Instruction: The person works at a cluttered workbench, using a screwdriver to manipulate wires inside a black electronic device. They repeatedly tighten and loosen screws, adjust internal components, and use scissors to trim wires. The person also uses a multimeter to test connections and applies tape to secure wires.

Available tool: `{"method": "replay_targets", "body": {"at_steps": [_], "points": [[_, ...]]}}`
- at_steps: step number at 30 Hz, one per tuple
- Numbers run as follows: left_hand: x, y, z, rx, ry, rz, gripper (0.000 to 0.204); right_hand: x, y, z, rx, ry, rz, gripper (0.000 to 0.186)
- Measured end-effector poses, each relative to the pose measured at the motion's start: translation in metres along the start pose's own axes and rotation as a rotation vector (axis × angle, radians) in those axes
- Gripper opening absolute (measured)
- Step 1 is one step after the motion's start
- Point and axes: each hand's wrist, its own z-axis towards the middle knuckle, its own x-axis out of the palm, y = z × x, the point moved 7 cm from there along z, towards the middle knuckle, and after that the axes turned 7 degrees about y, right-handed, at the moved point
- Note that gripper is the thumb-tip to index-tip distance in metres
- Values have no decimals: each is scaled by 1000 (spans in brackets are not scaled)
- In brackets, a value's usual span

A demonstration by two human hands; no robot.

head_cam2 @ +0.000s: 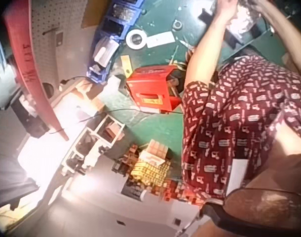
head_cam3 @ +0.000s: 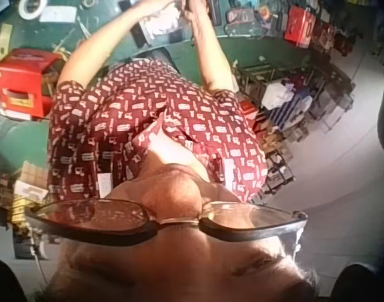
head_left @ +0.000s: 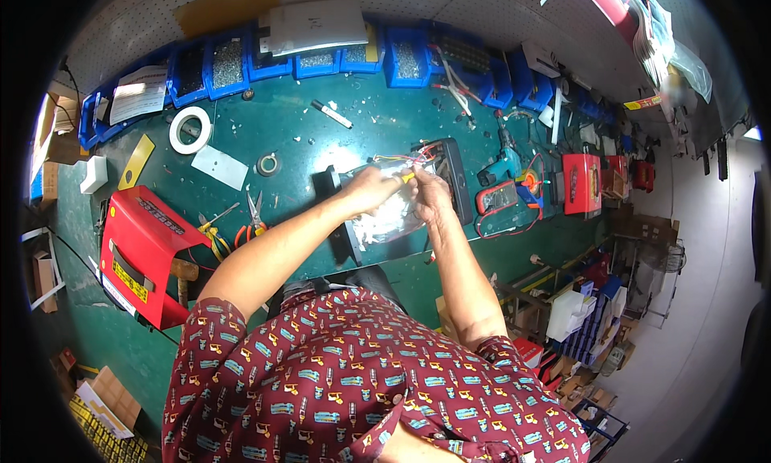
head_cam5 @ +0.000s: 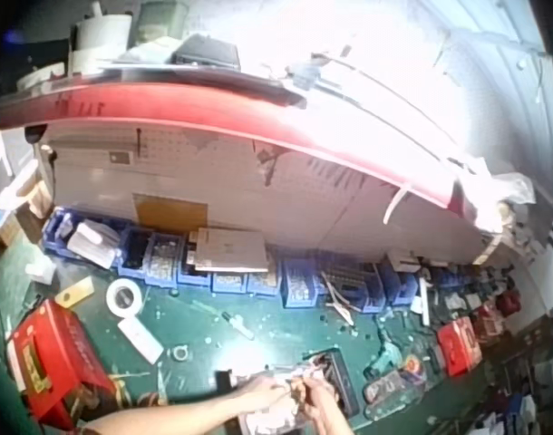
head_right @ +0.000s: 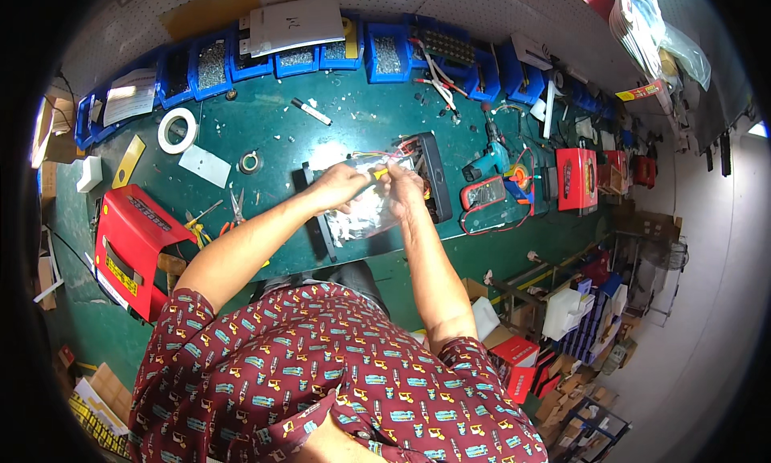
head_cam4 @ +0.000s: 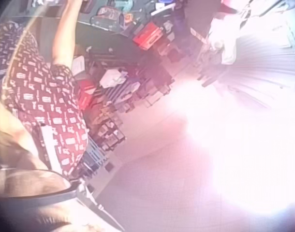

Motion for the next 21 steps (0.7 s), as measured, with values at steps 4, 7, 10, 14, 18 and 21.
{"method": "replay_targets", "body": {"at_steps": [4,7,10,14,18,21], "points": [[-1,-10,2,533,-343,624,48,-1,0,5,-19,-102,-102,25],[0,-12,1,346,-167,332,38,1,1,2,47,-31,20,24],[7,5,9,44,15,-94,33,-4,3,5,76,-8,-4,25],[13,-17,-9,111,16,-36,35,-16,5,9,-14,-102,-206,27],[2,7,10,262,-139,223,38,-9,37,-2,-42,-156,-695,33],[-2,28,21,97,-98,-8,34,30,95,-30,-815,-359,-1804,15]]}}
